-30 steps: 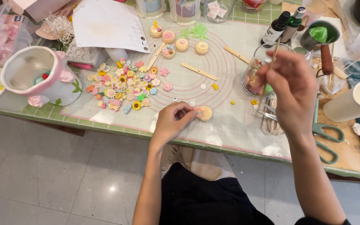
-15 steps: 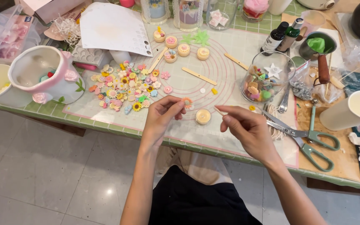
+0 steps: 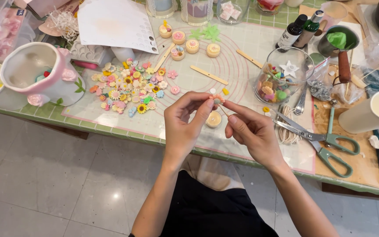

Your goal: Decorating and preparing wax candles with floral and decorative elements.

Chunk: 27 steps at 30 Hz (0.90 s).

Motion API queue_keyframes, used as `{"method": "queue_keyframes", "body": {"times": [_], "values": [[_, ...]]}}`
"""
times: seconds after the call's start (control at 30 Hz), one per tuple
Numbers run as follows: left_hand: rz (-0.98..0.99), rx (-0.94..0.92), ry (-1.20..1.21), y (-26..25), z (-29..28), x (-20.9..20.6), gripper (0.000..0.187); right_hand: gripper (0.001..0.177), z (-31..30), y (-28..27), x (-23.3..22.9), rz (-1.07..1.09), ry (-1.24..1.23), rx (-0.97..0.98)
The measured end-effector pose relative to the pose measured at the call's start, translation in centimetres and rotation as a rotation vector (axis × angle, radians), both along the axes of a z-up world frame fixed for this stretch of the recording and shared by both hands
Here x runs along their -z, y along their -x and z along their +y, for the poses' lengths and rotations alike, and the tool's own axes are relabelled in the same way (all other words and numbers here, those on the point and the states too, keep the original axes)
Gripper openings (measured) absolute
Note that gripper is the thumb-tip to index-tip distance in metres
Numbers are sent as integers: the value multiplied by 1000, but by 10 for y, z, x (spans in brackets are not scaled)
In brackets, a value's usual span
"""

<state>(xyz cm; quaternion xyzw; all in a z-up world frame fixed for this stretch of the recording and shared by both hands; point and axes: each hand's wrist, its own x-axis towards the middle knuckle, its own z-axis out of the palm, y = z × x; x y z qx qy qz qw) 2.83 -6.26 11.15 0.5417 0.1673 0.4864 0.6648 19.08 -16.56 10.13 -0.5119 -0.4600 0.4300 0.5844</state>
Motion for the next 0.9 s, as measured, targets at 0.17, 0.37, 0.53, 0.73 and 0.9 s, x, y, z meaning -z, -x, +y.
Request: {"method": "queue_keyframes", "body": {"times": [0.17,0.37,0.53,0.73,0.9], "values": [[85,-76,-68,-1,-5,-6,21,42,1,0,0,28,-1,9],[143,-131,-165,-1,-8,-3,19,42,1,1,-1,13,17,28],[156,-176,-266,-1,-10,-6,20,43,1,1,-4,-12,19,39],[150,-249,-395,-2,-11,-10,17,42,0,6,-9,-29,1,61],[159,-285,-516,-8,-4,-28,17,31,7,3,0,4,-74,112]]}}
